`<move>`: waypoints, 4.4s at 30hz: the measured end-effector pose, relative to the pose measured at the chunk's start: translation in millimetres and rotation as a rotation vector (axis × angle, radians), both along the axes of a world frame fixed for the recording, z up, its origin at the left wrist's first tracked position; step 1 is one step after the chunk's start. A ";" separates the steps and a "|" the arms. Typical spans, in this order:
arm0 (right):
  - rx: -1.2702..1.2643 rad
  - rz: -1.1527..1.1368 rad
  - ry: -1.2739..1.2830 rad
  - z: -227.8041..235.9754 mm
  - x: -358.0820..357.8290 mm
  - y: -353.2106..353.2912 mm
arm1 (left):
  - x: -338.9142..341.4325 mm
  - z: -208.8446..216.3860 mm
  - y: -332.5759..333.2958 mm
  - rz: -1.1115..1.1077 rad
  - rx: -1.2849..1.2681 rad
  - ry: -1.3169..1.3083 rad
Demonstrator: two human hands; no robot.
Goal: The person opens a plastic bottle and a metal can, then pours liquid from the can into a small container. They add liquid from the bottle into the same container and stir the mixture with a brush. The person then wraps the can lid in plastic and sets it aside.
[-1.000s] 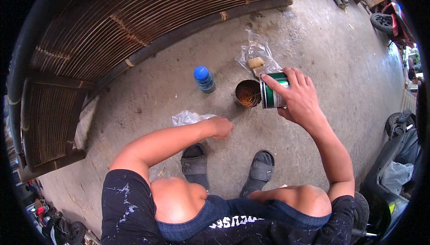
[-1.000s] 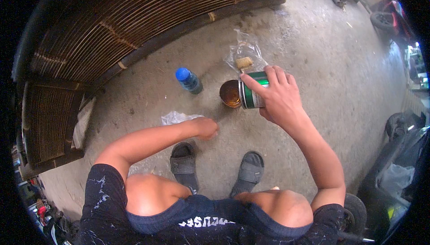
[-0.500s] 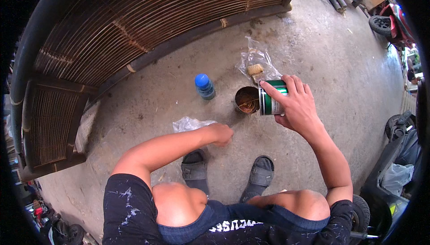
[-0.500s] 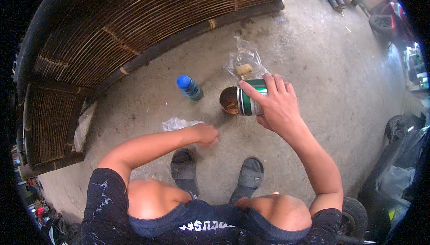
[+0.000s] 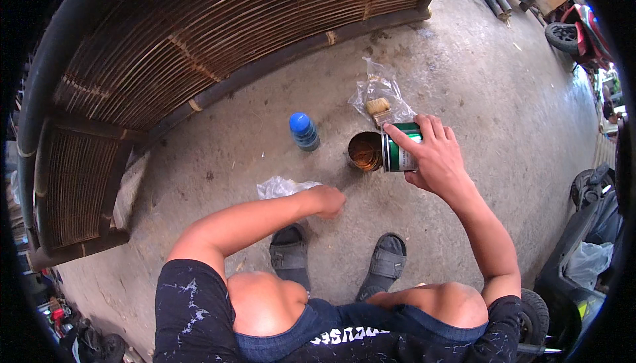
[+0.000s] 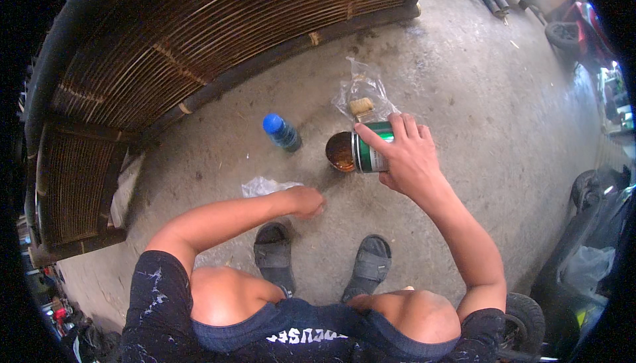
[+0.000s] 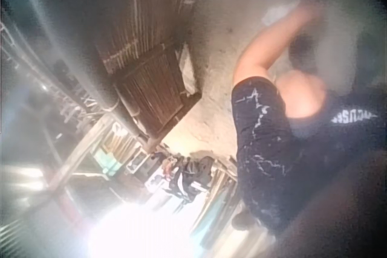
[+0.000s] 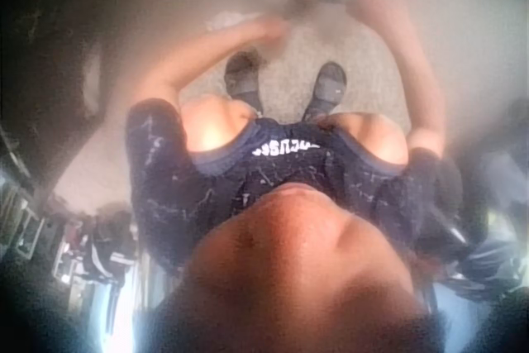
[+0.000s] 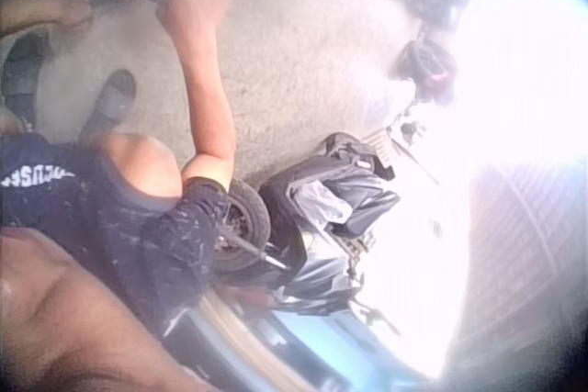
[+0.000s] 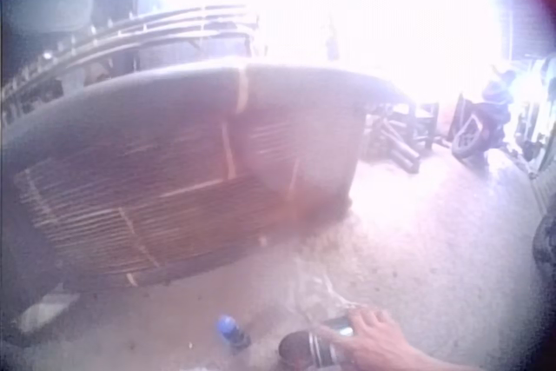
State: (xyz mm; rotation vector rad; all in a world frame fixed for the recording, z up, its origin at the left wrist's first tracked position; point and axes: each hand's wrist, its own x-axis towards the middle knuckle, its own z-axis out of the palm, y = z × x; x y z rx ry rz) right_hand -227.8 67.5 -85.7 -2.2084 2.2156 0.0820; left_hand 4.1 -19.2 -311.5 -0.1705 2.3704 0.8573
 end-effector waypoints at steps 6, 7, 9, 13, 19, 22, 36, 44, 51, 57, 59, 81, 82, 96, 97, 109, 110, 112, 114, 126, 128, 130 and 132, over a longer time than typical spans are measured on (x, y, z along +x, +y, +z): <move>0.017 -0.015 0.014 -2.1 8.4 -2.6 | 4.4 -36.1 -0.3 -0.023 -0.034 0.061; 0.028 -0.013 0.009 -4.0 3.9 -1.6 | -6.0 -23.7 -0.5 -0.078 -0.050 0.035; 0.011 0.001 -0.050 -2.7 20.4 -3.3 | 4.3 -37.8 0.2 -0.109 -0.082 -0.030; 0.013 -0.010 0.014 -4.5 22.7 5.9 | -13.2 -12.6 1.9 -0.184 -0.100 0.007; 0.034 -0.009 0.001 -10.3 25.0 2.5 | -1.6 -24.0 2.6 -0.078 -0.070 0.035; 0.023 -0.039 0.029 -3.4 23.6 1.0 | -11.0 -15.3 -2.2 -0.158 -0.081 0.040; -0.009 -0.031 0.047 -15.1 7.7 10.4 | -3.8 -32.3 2.2 -0.100 0.017 -0.003; -0.038 -0.021 0.022 -11.0 9.0 9.0 | 7.4 2.2 -4.3 -0.058 0.002 -0.065; -0.049 -0.034 0.025 -9.4 8.9 7.8 | 8.1 9.4 -6.7 -0.058 0.027 -0.065; -0.046 -0.030 -0.040 -11.9 6.7 10.4 | 3.3 19.2 -5.9 -0.050 0.032 -0.102; -0.033 -0.024 -0.012 -11.3 8.3 9.5 | 8.2 13.7 -8.3 -0.023 0.032 -0.086; -0.035 -0.028 -0.011 -13.2 9.9 7.2 | 8.1 8.7 -5.3 -0.022 0.003 -0.045; -0.033 -0.019 -0.002 -16.6 8.8 5.5 | 6.1 9.8 -6.4 -0.014 0.009 -0.050; 0.014 -0.051 0.001 -13.1 8.8 4.6 | 4.6 11.2 -6.9 -0.038 0.011 -0.046; 0.008 -0.052 -0.005 -14.0 8.7 4.9 | 6.1 10.4 -6.9 -0.041 0.013 -0.035; 0.004 -0.048 -0.021 -11.6 8.7 4.4 | 7.5 10.7 -8.3 -0.043 0.022 -0.016; 0.009 -0.048 -0.018 -11.6 8.0 4.3 | 8.0 11.5 -8.8 -0.048 0.018 -0.021; -0.011 -0.039 -0.011 -12.3 6.1 5.1 | 6.9 13.5 -8.9 -0.038 0.015 -0.032; -0.060 -0.021 -0.002 -13.7 4.4 6.3 | 8.1 11.4 -7.4 -0.014 0.025 -0.018; -0.060 -0.030 -0.015 -14.8 7.4 7.9 | 11.5 9.4 -8.6 -0.004 0.016 -0.053; -0.018 -0.024 0.008 -16.5 4.0 7.6 | 6.0 10.1 -9.5 -0.022 0.006 -0.052; -0.023 -0.027 0.006 -15.5 3.4 7.1 | 3.6 10.8 -8.0 -0.050 0.009 -0.067; -0.073 -0.039 -0.020 -10.7 5.4 7.1 | 10.1 9.8 -7.5 -0.043 0.009 -0.078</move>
